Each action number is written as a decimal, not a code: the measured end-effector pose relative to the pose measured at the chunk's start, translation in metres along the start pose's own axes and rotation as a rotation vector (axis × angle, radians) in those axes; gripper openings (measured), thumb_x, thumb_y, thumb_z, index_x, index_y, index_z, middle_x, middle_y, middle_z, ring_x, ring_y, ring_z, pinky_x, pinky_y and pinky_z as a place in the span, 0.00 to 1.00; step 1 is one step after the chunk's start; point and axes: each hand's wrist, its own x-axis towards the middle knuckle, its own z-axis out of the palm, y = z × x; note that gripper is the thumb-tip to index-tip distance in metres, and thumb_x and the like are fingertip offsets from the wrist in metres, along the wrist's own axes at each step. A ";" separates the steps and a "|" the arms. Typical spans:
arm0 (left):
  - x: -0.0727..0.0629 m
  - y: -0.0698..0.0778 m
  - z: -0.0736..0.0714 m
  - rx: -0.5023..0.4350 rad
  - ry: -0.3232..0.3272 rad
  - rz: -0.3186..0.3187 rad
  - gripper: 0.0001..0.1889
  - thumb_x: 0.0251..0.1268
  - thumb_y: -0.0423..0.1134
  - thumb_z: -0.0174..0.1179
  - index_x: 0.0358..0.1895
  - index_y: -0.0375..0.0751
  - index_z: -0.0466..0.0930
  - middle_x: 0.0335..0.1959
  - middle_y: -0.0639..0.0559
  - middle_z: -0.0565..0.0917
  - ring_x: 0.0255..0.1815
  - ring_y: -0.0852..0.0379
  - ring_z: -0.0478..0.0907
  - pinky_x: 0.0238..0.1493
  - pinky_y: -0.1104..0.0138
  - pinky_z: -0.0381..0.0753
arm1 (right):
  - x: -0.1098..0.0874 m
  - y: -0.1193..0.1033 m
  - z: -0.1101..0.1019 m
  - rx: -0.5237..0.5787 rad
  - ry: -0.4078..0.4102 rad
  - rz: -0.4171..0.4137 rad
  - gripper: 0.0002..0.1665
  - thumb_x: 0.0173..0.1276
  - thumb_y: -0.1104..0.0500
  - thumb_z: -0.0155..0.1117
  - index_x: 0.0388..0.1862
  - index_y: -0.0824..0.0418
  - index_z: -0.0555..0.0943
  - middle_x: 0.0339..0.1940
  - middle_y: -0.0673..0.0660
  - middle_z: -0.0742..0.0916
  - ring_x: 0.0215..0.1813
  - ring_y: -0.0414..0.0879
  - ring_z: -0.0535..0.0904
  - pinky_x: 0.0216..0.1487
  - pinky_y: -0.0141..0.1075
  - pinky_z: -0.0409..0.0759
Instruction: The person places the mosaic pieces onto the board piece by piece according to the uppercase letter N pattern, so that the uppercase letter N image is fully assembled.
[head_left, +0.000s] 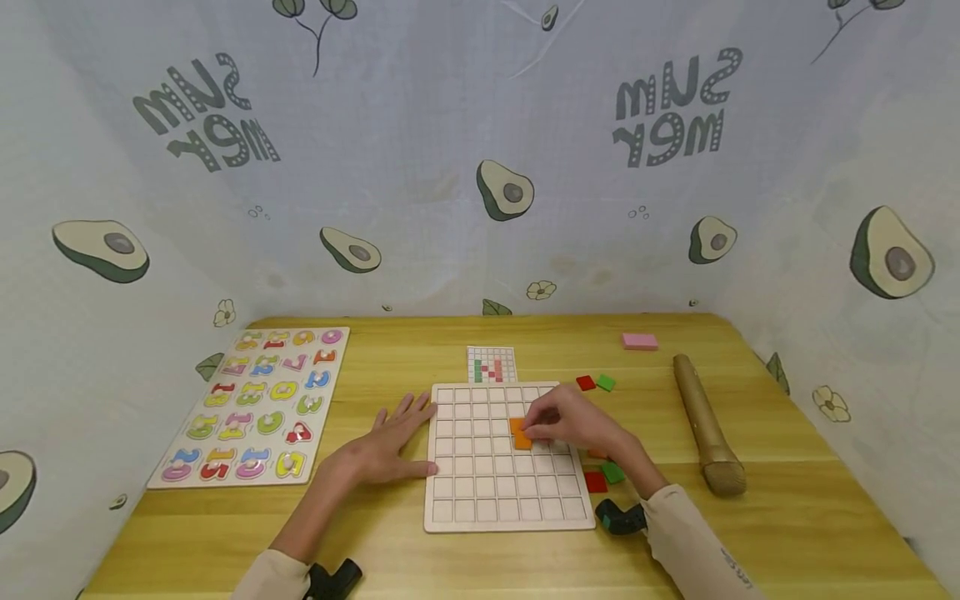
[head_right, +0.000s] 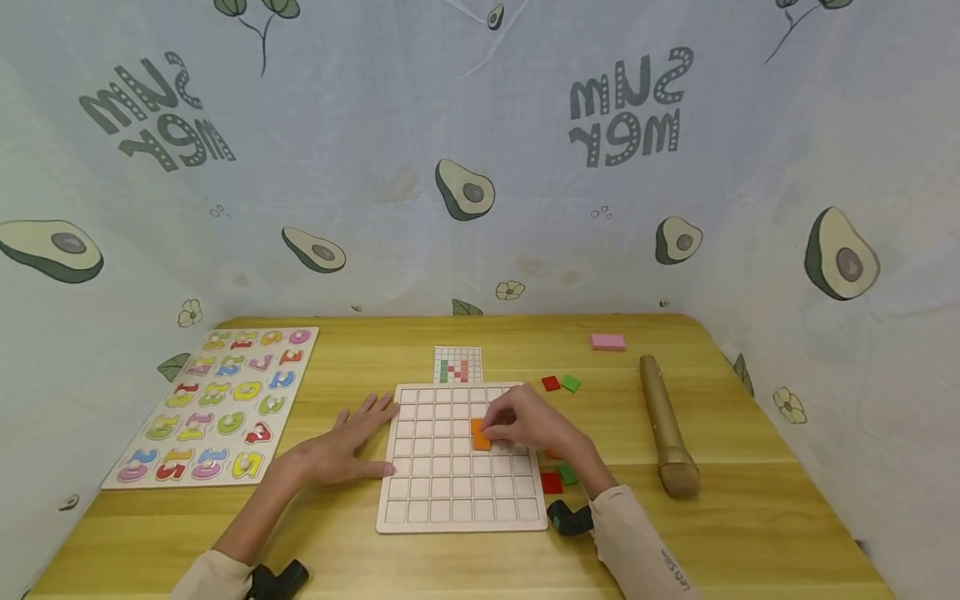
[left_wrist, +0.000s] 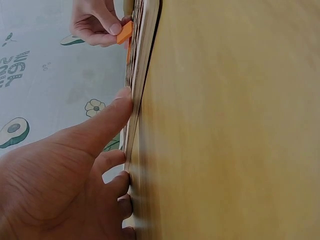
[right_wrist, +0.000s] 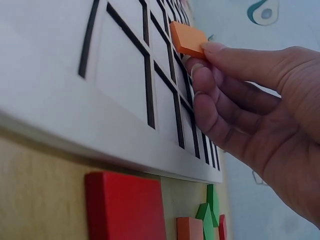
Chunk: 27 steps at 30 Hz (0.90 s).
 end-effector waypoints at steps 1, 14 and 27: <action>0.000 0.000 0.000 0.002 0.001 0.000 0.54 0.71 0.63 0.69 0.90 0.47 0.50 0.92 0.49 0.41 0.91 0.44 0.33 0.87 0.40 0.28 | 0.000 0.000 0.001 -0.012 0.002 0.005 0.03 0.71 0.67 0.76 0.38 0.60 0.93 0.32 0.50 0.91 0.29 0.41 0.81 0.35 0.29 0.84; 0.002 -0.004 0.002 0.026 0.012 -0.003 0.54 0.71 0.61 0.71 0.90 0.46 0.50 0.91 0.49 0.42 0.91 0.45 0.34 0.87 0.40 0.30 | 0.000 0.000 0.006 -0.029 0.015 -0.004 0.04 0.70 0.65 0.77 0.36 0.57 0.94 0.35 0.48 0.91 0.35 0.39 0.80 0.38 0.30 0.82; -0.004 0.005 -0.002 -0.025 0.005 0.026 0.53 0.71 0.59 0.71 0.89 0.41 0.52 0.91 0.42 0.44 0.91 0.38 0.33 0.86 0.36 0.29 | -0.001 -0.003 0.010 -0.050 0.030 -0.027 0.03 0.67 0.66 0.79 0.37 0.60 0.96 0.34 0.50 0.91 0.37 0.39 0.81 0.38 0.31 0.82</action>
